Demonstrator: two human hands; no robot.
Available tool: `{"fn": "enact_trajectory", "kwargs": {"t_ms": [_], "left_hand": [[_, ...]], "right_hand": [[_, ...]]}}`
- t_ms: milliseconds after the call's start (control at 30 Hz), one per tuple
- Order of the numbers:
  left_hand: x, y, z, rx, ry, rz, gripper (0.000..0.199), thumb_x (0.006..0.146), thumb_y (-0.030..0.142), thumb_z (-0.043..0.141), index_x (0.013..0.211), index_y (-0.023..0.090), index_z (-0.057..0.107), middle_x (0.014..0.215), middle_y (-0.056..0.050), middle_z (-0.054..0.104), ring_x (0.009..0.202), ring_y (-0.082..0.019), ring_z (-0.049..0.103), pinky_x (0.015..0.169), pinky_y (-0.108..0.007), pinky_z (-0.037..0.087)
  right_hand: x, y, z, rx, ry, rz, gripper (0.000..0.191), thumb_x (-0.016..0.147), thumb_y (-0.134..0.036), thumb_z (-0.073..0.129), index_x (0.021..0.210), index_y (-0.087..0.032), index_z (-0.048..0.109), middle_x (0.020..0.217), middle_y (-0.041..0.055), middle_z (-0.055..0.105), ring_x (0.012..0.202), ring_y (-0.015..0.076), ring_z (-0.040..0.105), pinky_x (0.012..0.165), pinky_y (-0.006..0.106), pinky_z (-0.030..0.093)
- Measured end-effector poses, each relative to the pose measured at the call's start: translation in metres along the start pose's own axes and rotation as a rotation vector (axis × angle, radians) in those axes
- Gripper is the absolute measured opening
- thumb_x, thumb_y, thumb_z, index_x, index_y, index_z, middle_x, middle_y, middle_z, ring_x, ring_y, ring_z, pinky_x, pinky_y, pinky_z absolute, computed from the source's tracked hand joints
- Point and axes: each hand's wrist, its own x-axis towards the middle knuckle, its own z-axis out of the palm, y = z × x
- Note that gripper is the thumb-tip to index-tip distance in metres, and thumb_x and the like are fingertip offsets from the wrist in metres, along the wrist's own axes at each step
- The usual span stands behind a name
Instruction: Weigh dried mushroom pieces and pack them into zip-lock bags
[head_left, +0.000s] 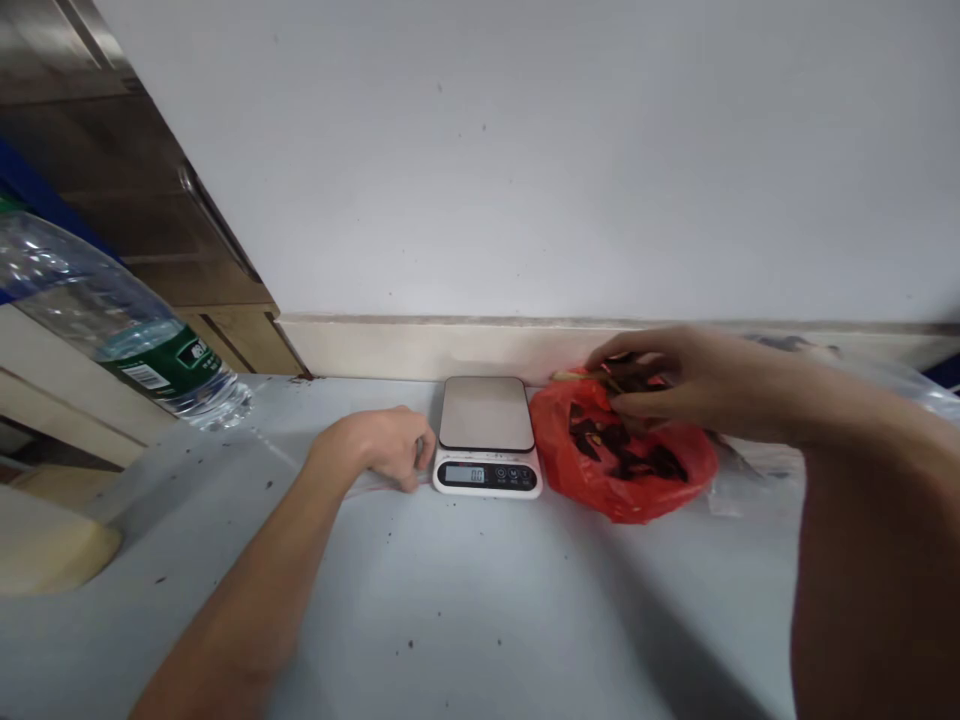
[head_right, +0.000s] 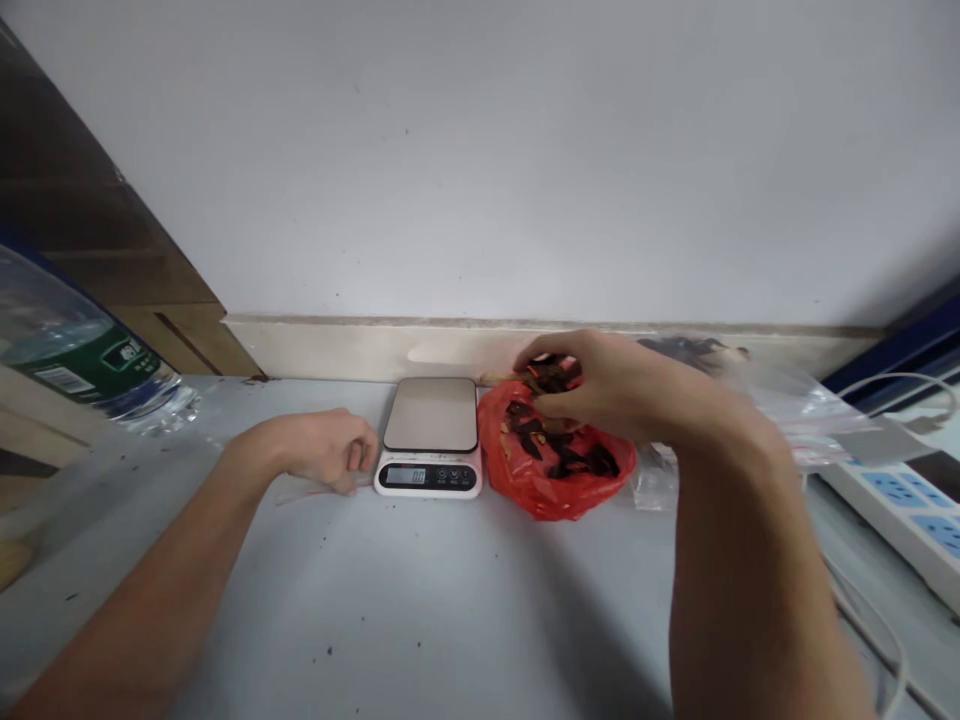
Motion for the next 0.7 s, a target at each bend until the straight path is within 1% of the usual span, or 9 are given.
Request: {"fn": "enact_trajectory", "kwargs": {"t_ms": [100, 167, 233, 300, 367, 433, 533, 633, 700], "left_hand": [[-0.001, 0.001, -0.001, -0.007, -0.002, -0.005, 0.018, 0.061, 0.02, 0.071, 0.078, 0.022, 0.066, 0.084, 0.001, 0.07, 0.078, -0.02, 0.067, 0.064, -0.026, 0.048], [-0.002, 0.002, -0.002, -0.009, -0.008, -0.003, 0.018, 0.062, 0.02, 0.072, 0.079, 0.022, 0.066, 0.085, 0.001, 0.07, 0.079, -0.02, 0.067, 0.063, -0.025, 0.047], [-0.003, 0.003, -0.002, -0.006, -0.012, 0.001, 0.018, 0.063, 0.019, 0.073, 0.079, 0.022, 0.065, 0.085, 0.0, 0.069, 0.078, -0.02, 0.067, 0.063, -0.025, 0.047], [-0.003, 0.002, -0.002, -0.006, -0.009, 0.007, 0.018, 0.063, 0.02, 0.074, 0.079, 0.022, 0.065, 0.086, 0.0, 0.069, 0.078, -0.02, 0.066, 0.062, -0.025, 0.046], [-0.002, 0.0, -0.001, -0.015, -0.001, 0.0, 0.021, 0.062, 0.021, 0.075, 0.08, 0.022, 0.064, 0.087, 0.0, 0.07, 0.077, -0.02, 0.066, 0.06, -0.025, 0.045], [0.0, -0.003, 0.0, -0.019, 0.003, -0.028, 0.027, 0.058, 0.024, 0.077, 0.081, 0.022, 0.064, 0.088, 0.0, 0.071, 0.076, -0.02, 0.065, 0.058, -0.025, 0.044], [0.002, -0.006, 0.002, 0.009, 0.007, -0.084, 0.031, 0.052, 0.024, 0.078, 0.079, 0.022, 0.063, 0.086, 0.0, 0.072, 0.072, -0.02, 0.063, 0.053, -0.025, 0.041], [0.003, -0.007, 0.002, 0.017, 0.005, -0.104, 0.021, 0.051, 0.018, 0.07, 0.069, 0.022, 0.06, 0.076, 0.001, 0.069, 0.065, -0.018, 0.059, 0.051, -0.025, 0.039], [0.003, -0.006, 0.001, 0.007, -0.001, -0.105, 0.015, 0.052, 0.017, 0.066, 0.064, 0.022, 0.059, 0.068, 0.001, 0.066, 0.06, -0.017, 0.057, 0.05, -0.026, 0.039]], "right_hand": [[0.001, -0.025, 0.008, 0.045, -0.04, -0.026, 0.03, 0.075, -0.016, 0.071, 0.103, -0.026, 0.078, 0.092, 0.0009, 0.08, 0.075, 0.0186, 0.072, 0.064, 0.025, 0.055], [0.008, -0.042, 0.02, 0.058, -0.062, -0.059, 0.03, 0.075, -0.013, 0.069, 0.101, -0.025, 0.078, 0.086, -0.0001, 0.079, 0.073, 0.0177, 0.07, 0.061, 0.024, 0.051], [0.018, -0.053, 0.037, 0.073, -0.091, -0.086, 0.034, 0.074, -0.009, 0.067, 0.103, -0.024, 0.077, 0.08, -0.0006, 0.078, 0.07, 0.0166, 0.068, 0.06, 0.023, 0.049], [0.029, -0.059, 0.056, 0.038, -0.117, -0.104, 0.035, 0.076, -0.006, 0.063, 0.104, -0.021, 0.077, 0.081, 0.0015, 0.077, 0.071, 0.0163, 0.068, 0.059, 0.023, 0.046], [0.038, -0.06, 0.073, -0.066, -0.103, -0.143, 0.033, 0.079, -0.004, 0.06, 0.103, -0.018, 0.077, 0.09, 0.0071, 0.078, 0.078, 0.0181, 0.069, 0.062, 0.024, 0.046], [0.044, -0.059, 0.085, -0.152, -0.084, -0.183, 0.033, 0.08, -0.004, 0.06, 0.104, -0.017, 0.078, 0.099, 0.0119, 0.078, 0.088, 0.0212, 0.07, 0.068, 0.025, 0.047], [0.045, -0.057, 0.088, -0.147, -0.125, -0.216, 0.035, 0.081, -0.006, 0.062, 0.109, -0.019, 0.078, 0.101, 0.0115, 0.079, 0.09, 0.0228, 0.071, 0.071, 0.026, 0.048], [0.041, -0.056, 0.079, -0.042, -0.18, -0.166, 0.039, 0.083, -0.009, 0.063, 0.118, -0.02, 0.076, 0.097, 0.0088, 0.08, 0.084, 0.0212, 0.072, 0.068, 0.026, 0.049], [0.039, -0.054, 0.072, 0.026, -0.188, -0.13, 0.042, 0.084, -0.011, 0.064, 0.124, -0.02, 0.073, 0.097, 0.0083, 0.08, 0.085, 0.0214, 0.073, 0.068, 0.026, 0.051]]}}
